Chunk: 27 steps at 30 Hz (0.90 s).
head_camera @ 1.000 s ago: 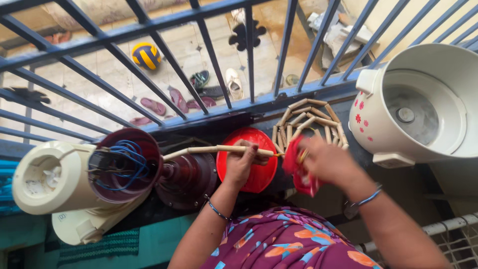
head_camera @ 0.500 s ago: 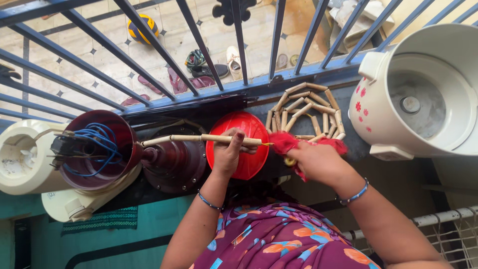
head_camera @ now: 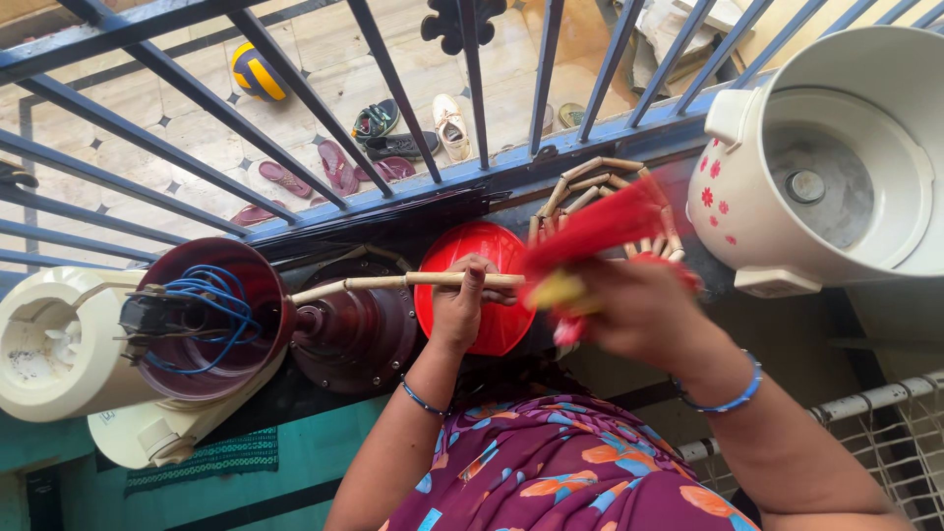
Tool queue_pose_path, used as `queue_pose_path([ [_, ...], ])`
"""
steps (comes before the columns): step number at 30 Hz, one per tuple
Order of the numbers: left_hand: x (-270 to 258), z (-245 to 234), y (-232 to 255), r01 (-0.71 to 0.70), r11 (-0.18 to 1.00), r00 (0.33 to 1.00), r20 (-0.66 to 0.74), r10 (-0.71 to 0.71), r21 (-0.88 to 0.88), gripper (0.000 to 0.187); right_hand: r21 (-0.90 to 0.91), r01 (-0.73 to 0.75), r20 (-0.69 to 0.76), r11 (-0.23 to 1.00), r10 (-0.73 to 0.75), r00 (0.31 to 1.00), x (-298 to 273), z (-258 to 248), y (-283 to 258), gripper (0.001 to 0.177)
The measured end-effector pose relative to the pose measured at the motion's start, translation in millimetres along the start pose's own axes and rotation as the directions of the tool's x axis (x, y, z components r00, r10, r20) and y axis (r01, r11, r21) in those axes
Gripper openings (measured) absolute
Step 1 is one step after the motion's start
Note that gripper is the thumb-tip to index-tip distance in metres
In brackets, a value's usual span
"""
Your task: The person cleans a set of bamboo-like frame components using a red cloth, wiping along the surfaces of each piece while holding them by hand.
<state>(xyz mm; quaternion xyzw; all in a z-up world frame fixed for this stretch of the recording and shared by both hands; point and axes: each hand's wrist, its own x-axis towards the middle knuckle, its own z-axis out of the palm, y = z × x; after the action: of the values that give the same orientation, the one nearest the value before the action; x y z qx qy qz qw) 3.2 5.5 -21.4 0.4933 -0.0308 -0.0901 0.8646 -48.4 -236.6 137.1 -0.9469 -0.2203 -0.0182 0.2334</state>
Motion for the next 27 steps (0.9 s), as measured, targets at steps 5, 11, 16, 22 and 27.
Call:
queue_pose_path([
  [5,-1.5,-0.7,10.9,0.025,0.999,0.995,0.099,-0.029,0.039,0.038,-0.318,-0.123,0.369,0.94,0.243,0.897,7.5,41.9,12.6,0.024],
  [11,1.4,0.3,12.8,0.031,0.999,0.991,0.131,-0.033,0.015,0.03,-0.113,-0.306,-0.466,0.945,0.222,0.857,-4.4,-42.8,-6.7,0.036],
  [16,1.8,-5.0,3.6,0.042,0.997,0.992,0.119,-0.034,-0.065,0.022,0.026,-0.032,-0.61,0.999,0.041,0.791,-16.4,-22.3,-27.4,0.044],
  [22,1.6,-9.7,2.1,-0.001,0.997,0.98,0.196,0.016,-0.076,0.02,-0.372,-0.155,0.384,0.915,0.304,0.872,-6.4,69.8,-8.5,0.032],
  [27,2.4,-5.9,8.9,0.01,0.992,0.979,0.205,0.016,-0.127,0.017,-0.263,-0.359,-0.268,0.895,0.29,0.919,-20.3,16.8,2.4,0.03],
])
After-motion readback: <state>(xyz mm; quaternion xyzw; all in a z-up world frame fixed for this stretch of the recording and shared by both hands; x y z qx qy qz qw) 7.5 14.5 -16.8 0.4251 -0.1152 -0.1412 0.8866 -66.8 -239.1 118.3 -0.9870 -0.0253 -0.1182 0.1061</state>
